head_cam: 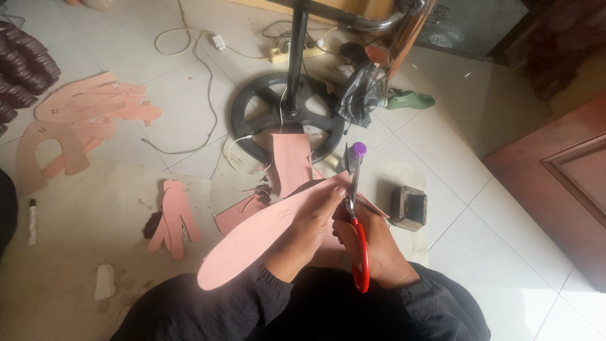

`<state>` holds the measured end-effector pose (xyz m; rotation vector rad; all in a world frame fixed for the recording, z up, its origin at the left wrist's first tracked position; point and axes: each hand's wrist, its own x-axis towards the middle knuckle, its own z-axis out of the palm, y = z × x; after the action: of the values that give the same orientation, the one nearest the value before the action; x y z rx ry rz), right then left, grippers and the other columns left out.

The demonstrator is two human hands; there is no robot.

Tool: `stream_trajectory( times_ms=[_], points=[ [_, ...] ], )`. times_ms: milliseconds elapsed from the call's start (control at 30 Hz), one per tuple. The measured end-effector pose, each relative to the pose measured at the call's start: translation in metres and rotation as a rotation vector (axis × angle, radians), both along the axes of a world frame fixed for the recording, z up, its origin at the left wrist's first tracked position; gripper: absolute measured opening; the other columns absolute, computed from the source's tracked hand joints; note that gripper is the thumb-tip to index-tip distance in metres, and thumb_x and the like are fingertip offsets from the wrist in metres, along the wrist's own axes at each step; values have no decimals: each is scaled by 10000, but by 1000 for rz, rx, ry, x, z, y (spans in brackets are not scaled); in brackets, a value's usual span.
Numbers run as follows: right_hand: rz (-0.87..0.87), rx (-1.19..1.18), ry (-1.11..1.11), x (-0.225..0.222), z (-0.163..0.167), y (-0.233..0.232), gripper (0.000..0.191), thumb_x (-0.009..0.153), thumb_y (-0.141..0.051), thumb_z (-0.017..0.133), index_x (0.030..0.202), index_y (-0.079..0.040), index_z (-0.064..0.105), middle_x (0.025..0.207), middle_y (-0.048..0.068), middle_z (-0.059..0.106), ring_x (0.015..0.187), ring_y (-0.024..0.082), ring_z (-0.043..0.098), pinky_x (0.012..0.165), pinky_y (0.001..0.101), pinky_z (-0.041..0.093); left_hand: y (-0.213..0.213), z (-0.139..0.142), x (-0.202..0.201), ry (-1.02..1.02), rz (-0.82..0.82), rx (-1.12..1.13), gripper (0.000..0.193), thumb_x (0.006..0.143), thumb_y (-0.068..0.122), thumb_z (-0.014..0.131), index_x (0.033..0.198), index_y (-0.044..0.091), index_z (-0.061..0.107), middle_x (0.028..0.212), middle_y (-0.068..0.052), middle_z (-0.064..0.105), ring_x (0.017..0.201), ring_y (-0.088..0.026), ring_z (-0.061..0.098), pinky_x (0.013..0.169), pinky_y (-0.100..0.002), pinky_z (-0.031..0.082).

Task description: The person uses red-handled scissors to cut a pink sheet of material along pre-drawn outlines. They rotate the sheet and trim the edges to separate individual shapes, which accumulate on the floor.

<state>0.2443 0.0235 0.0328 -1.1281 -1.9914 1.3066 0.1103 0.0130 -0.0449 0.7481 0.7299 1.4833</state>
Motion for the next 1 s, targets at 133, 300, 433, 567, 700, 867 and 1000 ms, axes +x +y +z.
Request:
stream_trajectory(
  times_ms=[133, 300, 433, 567, 700, 867, 1000],
  points=[
    [-5, -68, -31, 0, 0, 0, 88, 833, -98, 586, 873, -20, 596, 774, 81, 627, 695, 172, 628, 650, 333, 550, -6, 16, -2, -10, 34, -54, 380, 1020, 255, 535, 1323, 36, 603, 1245, 1, 669, 1203, -79, 587, 1055, -234, 433],
    [6, -93, 23, -2, -1, -1, 71, 828, -59, 565, 807, 6, 548, 755, 88, 555, 656, 180, 574, 598, 329, 520, -20, 38, -11, 152, 94, 25, 389, 1046, 242, 559, 1308, -34, 640, 1160, -102, 696, 1090, -159, 629, 960, -290, 486],
    [19, -67, 25, -4, 0, -1, 61, 818, -45, 556, 781, 3, 549, 755, 82, 548, 658, 171, 562, 588, 322, 506, -18, 40, -9, 117, 99, -65, 413, 1027, 246, 560, 1327, -29, 632, 1200, -96, 688, 1116, -153, 613, 980, -284, 470],
    [19, -94, 6, -5, 4, 0, 61, 819, -45, 550, 782, 2, 550, 750, 81, 549, 640, 172, 571, 571, 324, 511, -13, 31, -9, 12, 60, -85, 444, 1017, 250, 557, 1365, -24, 597, 1271, -96, 669, 1212, -157, 594, 1056, -287, 440],
    [30, -91, 26, -5, 7, 0, 65, 824, -40, 551, 784, 7, 534, 792, 86, 522, 634, 174, 573, 561, 326, 523, -9, 24, -12, -18, 34, -102, 460, 1011, 248, 561, 1374, -32, 592, 1320, -110, 655, 1267, -169, 575, 1093, -301, 416],
    [47, -96, 55, -5, 7, 0, 89, 828, -34, 549, 758, 14, 523, 830, 89, 502, 625, 180, 579, 541, 326, 518, -11, 24, -14, 37, 46, -91, 462, 1008, 247, 561, 1372, -33, 600, 1328, -125, 661, 1272, -181, 581, 1096, -309, 419],
    [61, -61, 51, -3, 7, 0, 103, 828, -38, 552, 742, 13, 524, 818, 90, 505, 600, 178, 572, 515, 319, 504, -11, 28, -13, 39, 45, -114, 464, 1004, 251, 563, 1374, -27, 598, 1334, -118, 664, 1274, -174, 582, 1095, -305, 421]
  ],
)
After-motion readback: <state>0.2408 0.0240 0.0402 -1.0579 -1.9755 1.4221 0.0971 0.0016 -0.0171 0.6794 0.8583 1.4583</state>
